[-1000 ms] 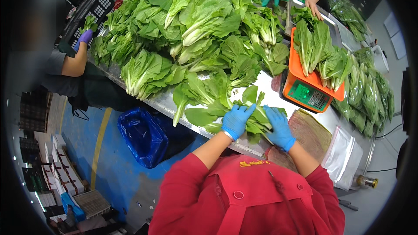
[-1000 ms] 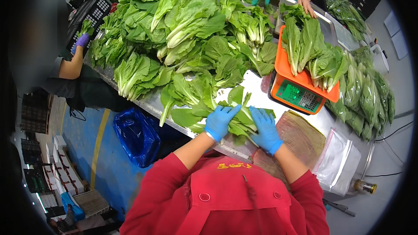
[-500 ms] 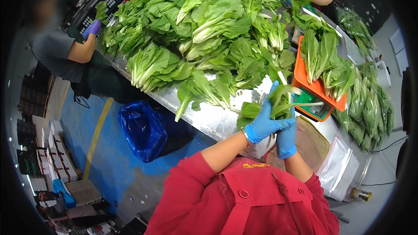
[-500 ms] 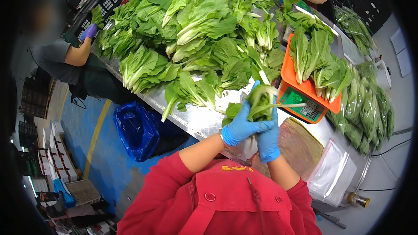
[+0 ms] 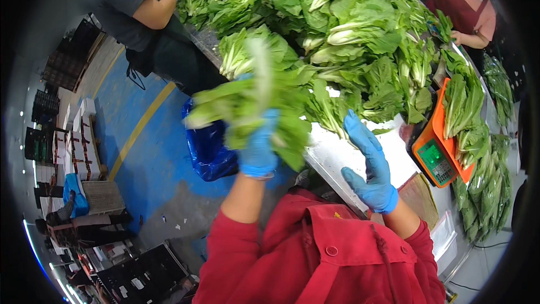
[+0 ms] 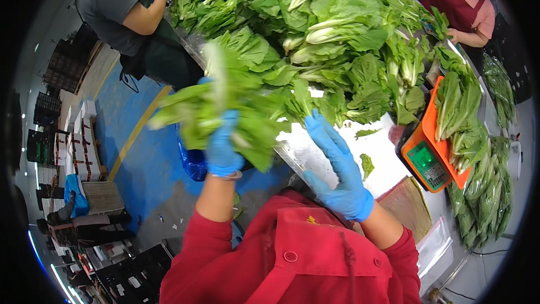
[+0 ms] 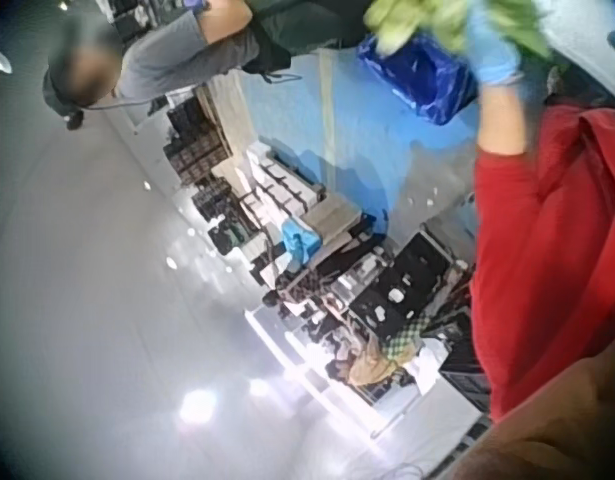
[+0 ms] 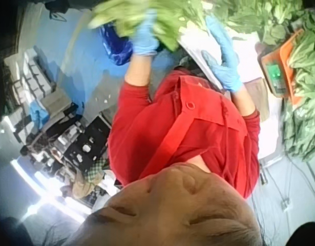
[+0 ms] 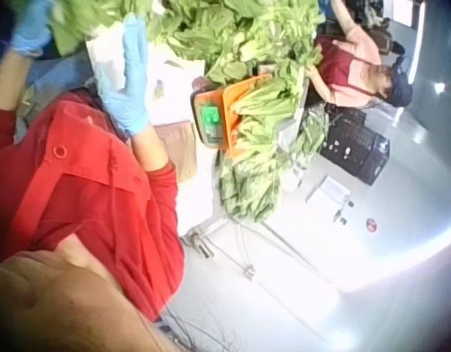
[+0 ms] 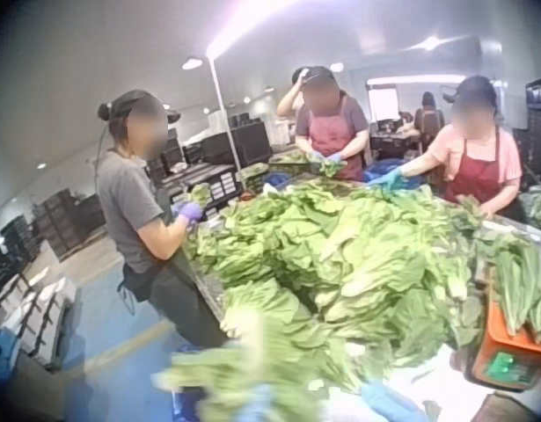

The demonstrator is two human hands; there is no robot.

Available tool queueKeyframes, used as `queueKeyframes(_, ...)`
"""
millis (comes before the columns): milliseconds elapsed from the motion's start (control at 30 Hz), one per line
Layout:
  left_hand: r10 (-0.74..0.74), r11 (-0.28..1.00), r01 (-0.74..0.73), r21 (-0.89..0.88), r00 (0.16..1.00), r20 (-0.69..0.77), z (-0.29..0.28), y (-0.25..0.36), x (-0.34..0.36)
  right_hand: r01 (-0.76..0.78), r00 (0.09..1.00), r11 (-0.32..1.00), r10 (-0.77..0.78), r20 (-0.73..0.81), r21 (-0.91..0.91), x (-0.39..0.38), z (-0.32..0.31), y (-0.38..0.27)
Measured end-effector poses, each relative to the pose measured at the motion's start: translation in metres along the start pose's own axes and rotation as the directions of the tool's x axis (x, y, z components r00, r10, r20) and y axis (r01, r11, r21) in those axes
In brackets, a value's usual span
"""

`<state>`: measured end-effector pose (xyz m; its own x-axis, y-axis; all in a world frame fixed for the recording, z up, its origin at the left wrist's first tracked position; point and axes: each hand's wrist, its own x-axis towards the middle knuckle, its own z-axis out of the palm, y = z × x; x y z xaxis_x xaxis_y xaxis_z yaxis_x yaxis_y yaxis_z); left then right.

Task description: The person selects leafy green vegetables from a large pile on a metal table, weighs them on a digital scale, and places them into clear plastic bags. The person then seals the bags and sets them aside. Other workers are visible in the background performing similar tasks.

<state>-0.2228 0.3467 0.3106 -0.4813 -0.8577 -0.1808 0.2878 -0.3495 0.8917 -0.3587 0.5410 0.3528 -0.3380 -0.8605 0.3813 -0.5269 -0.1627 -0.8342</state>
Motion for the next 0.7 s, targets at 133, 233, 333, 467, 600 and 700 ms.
queueKeyframes(133, 0.277, 0.952, -0.305, -0.036, 0.904, -0.326, -0.105, 0.043, 0.047, -0.272, 0.955, 0.959, 0.28, -0.098, 0.084, -0.011, 0.003, 0.024)
queueKeyframes(233, 0.375, 0.925, -0.356, 0.129, 0.814, -0.444, -0.201, 0.03, 0.081, -0.44, 0.865, 0.893, 0.45, -0.221, 0.097, -0.04, -0.003, 0.055)
queueKeyframes(333, 0.394, 0.916, -0.302, 0.263, 0.801, -0.45, -0.264, -0.016, 0.114, -0.46, 0.813, 0.855, 0.513, -0.275, 0.239, -0.067, -0.006, 0.077)
queueKeyframes(467, 0.23, 0.185, 0.592, 0.784, 0.75, -0.621, -0.381, -0.129, 0.133, -0.519, 0.844, 0.849, 0.493, -0.211, -0.096, -0.056, 0.009, 0.086)
queueKeyframes(600, 0.385, 0.311, 0.2, 0.929, 0.867, -0.316, -0.322, -0.134, 0.142, -0.31, 0.95, 0.832, 0.29, -0.116, -0.459, -0.029, 0.029, 0.111)
queueKeyframes(700, 0.478, 0.373, -0.211, 0.903, 0.878, 0.008, -0.21, -0.1, 0.128, -0.348, 0.921, 0.608, 0.362, -0.141, -0.713, -0.013, 0.048, 0.143)
